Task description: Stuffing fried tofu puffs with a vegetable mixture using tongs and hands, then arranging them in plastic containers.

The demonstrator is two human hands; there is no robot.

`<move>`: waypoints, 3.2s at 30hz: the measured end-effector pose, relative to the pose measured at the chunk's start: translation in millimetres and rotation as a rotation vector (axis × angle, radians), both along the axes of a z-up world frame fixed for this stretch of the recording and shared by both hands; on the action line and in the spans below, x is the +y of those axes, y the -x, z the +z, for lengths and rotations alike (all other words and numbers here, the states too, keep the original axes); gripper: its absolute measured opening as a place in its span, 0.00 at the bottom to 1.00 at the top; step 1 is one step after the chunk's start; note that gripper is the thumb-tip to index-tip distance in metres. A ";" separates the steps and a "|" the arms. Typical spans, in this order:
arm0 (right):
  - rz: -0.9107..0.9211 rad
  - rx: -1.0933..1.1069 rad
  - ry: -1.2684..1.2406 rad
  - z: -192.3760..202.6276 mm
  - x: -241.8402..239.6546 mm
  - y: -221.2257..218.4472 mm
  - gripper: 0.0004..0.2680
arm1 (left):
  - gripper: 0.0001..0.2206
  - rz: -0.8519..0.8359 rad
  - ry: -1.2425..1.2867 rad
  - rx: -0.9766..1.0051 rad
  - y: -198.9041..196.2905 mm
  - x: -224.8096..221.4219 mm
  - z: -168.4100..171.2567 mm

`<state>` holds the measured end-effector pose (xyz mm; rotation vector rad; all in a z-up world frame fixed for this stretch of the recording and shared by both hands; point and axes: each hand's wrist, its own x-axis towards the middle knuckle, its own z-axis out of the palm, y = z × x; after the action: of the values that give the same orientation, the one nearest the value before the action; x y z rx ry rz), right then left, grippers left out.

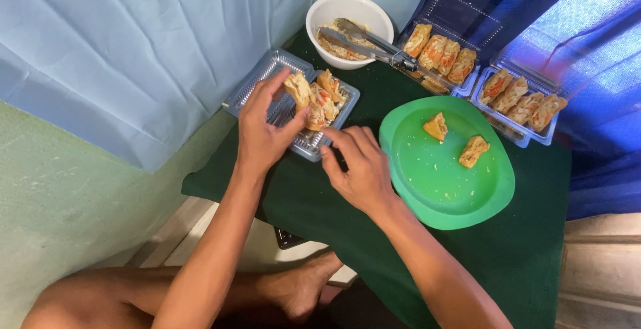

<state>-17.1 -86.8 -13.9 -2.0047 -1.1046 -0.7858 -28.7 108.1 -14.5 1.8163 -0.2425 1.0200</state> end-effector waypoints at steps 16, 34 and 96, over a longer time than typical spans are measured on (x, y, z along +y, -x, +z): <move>0.001 -0.061 -0.048 16.3 -12.3 -3.6 0.12 | 0.29 -0.183 -0.168 0.000 15.3 -9.3 -0.9; 0.111 0.076 -0.069 12.1 -6.6 0.1 0.14 | 0.25 -0.093 -0.323 -0.125 11.0 -6.7 -13.2; 0.026 0.449 -0.417 11.2 0.9 -7.9 0.08 | 0.10 -0.195 -0.069 0.289 15.2 -34.2 32.8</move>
<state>-9.2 -85.9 -2.7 -1.6918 -0.6431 -0.4685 -43.9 73.8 18.3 1.9344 -0.2737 0.6118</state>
